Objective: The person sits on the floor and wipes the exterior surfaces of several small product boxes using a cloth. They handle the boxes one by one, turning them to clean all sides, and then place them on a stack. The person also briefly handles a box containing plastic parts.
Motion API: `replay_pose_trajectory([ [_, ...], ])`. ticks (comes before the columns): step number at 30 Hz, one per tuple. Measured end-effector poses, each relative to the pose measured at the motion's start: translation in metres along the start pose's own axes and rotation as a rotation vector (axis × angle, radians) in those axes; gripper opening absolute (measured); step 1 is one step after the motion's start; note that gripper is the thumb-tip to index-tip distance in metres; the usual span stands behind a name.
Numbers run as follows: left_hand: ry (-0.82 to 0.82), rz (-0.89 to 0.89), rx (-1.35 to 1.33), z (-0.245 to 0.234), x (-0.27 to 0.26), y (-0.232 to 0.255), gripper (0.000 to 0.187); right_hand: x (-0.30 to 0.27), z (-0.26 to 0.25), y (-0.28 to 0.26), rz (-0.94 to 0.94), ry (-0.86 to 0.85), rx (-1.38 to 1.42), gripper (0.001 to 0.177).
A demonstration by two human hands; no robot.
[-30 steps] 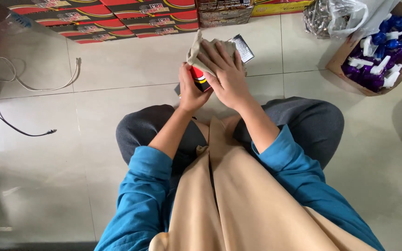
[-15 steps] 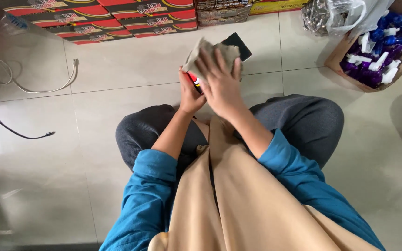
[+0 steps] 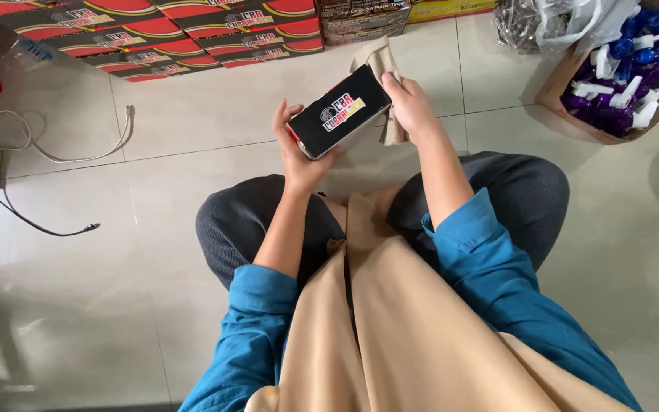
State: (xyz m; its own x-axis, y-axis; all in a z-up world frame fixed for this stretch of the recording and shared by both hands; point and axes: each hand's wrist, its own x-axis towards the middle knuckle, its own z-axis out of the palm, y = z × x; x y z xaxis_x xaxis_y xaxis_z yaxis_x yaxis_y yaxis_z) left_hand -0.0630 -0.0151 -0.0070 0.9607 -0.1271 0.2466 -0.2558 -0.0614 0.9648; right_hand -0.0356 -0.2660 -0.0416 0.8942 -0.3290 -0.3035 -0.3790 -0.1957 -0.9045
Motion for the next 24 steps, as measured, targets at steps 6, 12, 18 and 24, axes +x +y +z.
replay_pose_trajectory([
  [6, -0.06, -0.013, 0.472, -0.013, 0.012, 0.063, 0.105, -0.065, 0.023, -0.034, 0.238, -0.119, 0.161, 0.07],
  [12, -0.357, -0.243, 1.403, 0.053, 0.037, 0.058, 0.119, -0.053, 0.034, -0.002, 0.288, -0.112, 0.143, 0.072],
  [18, -0.345, -0.069, 1.238, 0.031, 0.049, 0.045, 0.097, -0.083, 0.011, -0.054, 0.244, -0.099, 0.052, 0.082],
  [24, -0.174, 0.004, 0.73, -0.016, 0.035, 0.052, 0.097, -0.102, 0.041, -0.099, -0.708, -0.245, 0.34, 0.053],
])
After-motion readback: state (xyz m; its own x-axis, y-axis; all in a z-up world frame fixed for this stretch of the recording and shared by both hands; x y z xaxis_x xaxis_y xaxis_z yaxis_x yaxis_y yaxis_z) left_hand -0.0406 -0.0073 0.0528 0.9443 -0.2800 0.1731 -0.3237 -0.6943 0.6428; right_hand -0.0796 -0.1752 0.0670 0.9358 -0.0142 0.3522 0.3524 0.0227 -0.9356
